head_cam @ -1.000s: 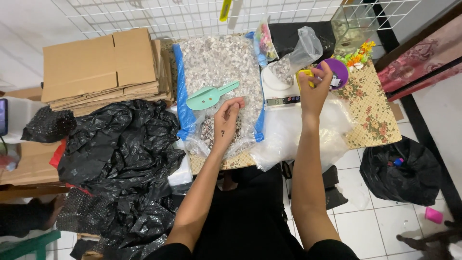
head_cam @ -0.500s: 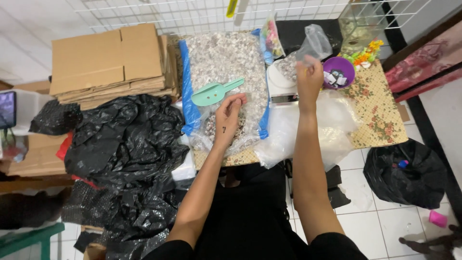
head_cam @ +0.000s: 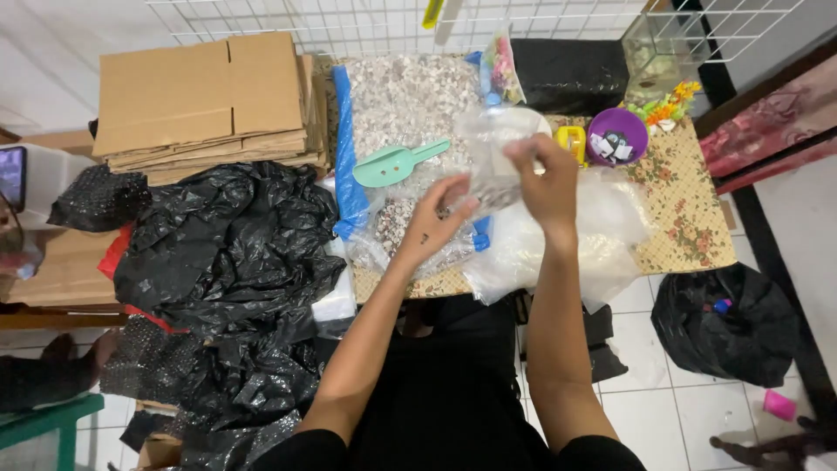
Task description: Packaging small pellets or fishing bait into individual plastic bags using a scoop.
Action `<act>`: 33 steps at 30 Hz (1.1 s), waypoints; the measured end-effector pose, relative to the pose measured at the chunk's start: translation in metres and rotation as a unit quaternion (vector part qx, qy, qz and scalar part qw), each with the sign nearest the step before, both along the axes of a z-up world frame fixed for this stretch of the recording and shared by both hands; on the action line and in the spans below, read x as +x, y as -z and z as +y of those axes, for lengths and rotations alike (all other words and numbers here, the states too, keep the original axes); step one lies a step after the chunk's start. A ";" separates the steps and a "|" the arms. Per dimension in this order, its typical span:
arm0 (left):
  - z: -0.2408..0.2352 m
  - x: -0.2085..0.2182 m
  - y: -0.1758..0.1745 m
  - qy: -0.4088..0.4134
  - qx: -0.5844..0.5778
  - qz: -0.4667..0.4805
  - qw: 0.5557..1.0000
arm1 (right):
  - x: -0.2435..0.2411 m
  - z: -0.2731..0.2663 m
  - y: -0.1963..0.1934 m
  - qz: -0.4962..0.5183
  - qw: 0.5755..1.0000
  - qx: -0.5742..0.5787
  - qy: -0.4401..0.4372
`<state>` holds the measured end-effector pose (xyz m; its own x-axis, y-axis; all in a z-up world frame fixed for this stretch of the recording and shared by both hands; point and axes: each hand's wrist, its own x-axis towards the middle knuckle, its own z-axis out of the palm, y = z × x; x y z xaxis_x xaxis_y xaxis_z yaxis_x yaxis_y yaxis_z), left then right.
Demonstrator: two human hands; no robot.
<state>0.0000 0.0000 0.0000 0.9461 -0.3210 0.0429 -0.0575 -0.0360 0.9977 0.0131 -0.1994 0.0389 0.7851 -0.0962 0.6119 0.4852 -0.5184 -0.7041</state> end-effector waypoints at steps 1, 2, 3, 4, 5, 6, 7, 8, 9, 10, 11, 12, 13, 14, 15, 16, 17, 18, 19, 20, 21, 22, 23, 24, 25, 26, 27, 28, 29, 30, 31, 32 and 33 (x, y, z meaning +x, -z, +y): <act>0.000 -0.002 -0.002 -0.002 -0.001 0.000 1.000 | -0.002 0.005 -0.003 0.000 1.000 -0.001 -0.002; 0.000 -0.005 -0.003 -0.003 0.022 0.017 1.000 | -0.004 0.010 -0.006 0.008 1.000 0.004 -0.025; 0.001 -0.010 -0.003 -0.004 0.046 0.036 0.998 | -0.008 0.016 -0.007 0.018 0.999 0.010 -0.047; 0.001 -0.012 -0.001 -0.005 0.046 0.039 0.998 | -0.010 0.022 -0.010 0.021 0.999 0.011 -0.049; 0.001 -0.013 0.000 -0.020 0.050 0.056 0.997 | -0.010 0.028 -0.014 0.017 0.998 0.003 -0.064; 0.002 -0.013 0.001 -0.036 0.054 0.074 0.995 | -0.010 0.034 -0.018 0.012 0.997 -0.004 -0.079; 0.002 -0.016 -0.002 -0.038 0.053 0.073 0.995 | -0.009 0.035 -0.013 0.011 0.997 -0.005 -0.082; 0.002 -0.019 -0.005 -0.047 0.007 0.098 0.994 | -0.008 0.035 -0.008 0.027 0.995 -0.036 -0.084; 0.002 -0.021 -0.008 -0.054 -0.040 0.122 0.990 | -0.006 0.036 -0.003 0.043 0.993 -0.068 -0.084; 0.003 -0.020 0.001 -0.055 -0.040 0.120 0.990 | -0.012 0.043 -0.017 0.041 0.993 -0.068 -0.085; 0.002 -0.020 0.012 -0.061 -0.094 0.138 0.984 | -0.021 0.050 -0.031 0.127 0.982 -0.100 -0.097; 0.001 -0.021 0.022 -0.066 -0.147 0.155 0.975 | -0.029 0.056 -0.043 0.213 0.962 -0.132 -0.107; -0.002 -0.025 0.008 -0.066 -0.147 0.155 0.975 | -0.026 0.053 -0.037 0.213 0.962 -0.133 -0.107; -0.005 -0.030 -0.007 -0.079 -0.179 0.169 0.966 | -0.022 0.049 -0.031 0.231 0.956 -0.148 -0.105; -0.008 -0.034 -0.021 -0.093 -0.211 0.183 0.956 | -0.019 0.046 -0.024 0.249 0.949 -0.164 -0.103; -0.013 -0.034 -0.007 -0.093 -0.212 0.184 0.955 | -0.015 0.044 -0.016 0.249 0.949 -0.165 -0.103; -0.019 -0.034 0.007 -0.092 -0.237 0.184 0.949 | -0.012 0.041 -0.009 0.232 0.949 -0.191 -0.098; -0.025 -0.034 0.021 -0.091 -0.262 0.184 0.943 | -0.009 0.038 -0.001 0.216 0.947 -0.218 -0.093; -0.031 -0.035 0.021 -0.091 -0.263 0.184 0.943 | -0.008 0.039 -0.002 0.215 0.947 -0.219 -0.093; -0.036 -0.036 0.021 -0.094 -0.329 0.214 0.915 | -0.007 0.040 -0.003 0.195 0.951 -0.220 -0.094; -0.041 -0.038 0.021 -0.097 -0.393 0.243 0.881 | -0.006 0.041 -0.004 0.175 0.955 -0.221 -0.095; -0.043 -0.038 0.027 -0.097 -0.393 0.243 0.881 | -0.008 0.044 -0.010 0.174 0.955 -0.221 -0.095; -0.046 -0.037 0.034 -0.089 -0.430 0.231 0.868 | -0.010 0.047 -0.016 0.160 0.956 -0.220 -0.110; -0.049 -0.037 0.040 -0.081 -0.466 0.219 0.853 | -0.013 0.049 -0.022 0.146 0.957 -0.220 -0.125; -0.049 -0.039 0.035 -0.081 -0.466 0.219 0.853 | -0.013 0.050 -0.023 0.146 0.957 -0.219 -0.125; -0.049 -0.040 0.029 -0.069 -0.488 0.218 0.842 | -0.012 0.051 -0.024 0.136 0.958 -0.213 -0.133; -0.049 -0.041 0.023 -0.057 -0.509 0.218 0.831 | -0.012 0.052 -0.025 0.126 0.960 -0.207 -0.142; -0.050 -0.043 0.029 -0.058 -0.509 0.217 0.831 | -0.012 0.051 -0.021 0.125 0.960 -0.207 -0.143; -0.051 -0.043 0.034 -0.059 -0.512 0.204 0.832 | -0.010 0.051 -0.017 0.138 0.955 -0.219 -0.143; -0.052 -0.043 0.040 -0.059 -0.516 0.191 0.833 | -0.009 0.050 -0.014 0.151 0.950 -0.231 -0.142; -0.054 -0.043 0.045 -0.059 -0.515 0.190 0.833 | -0.010 0.051 -0.013 0.151 0.951 -0.231 -0.142; -0.055 -0.043 0.051 -0.065 -0.507 0.183 0.840 | -0.010 0.052 -0.013 0.159 0.950 -0.231 -0.140; -0.057 -0.043 0.056 -0.071 -0.499 0.176 0.846 | -0.010 0.053 -0.013 0.166 0.949 -0.230 -0.138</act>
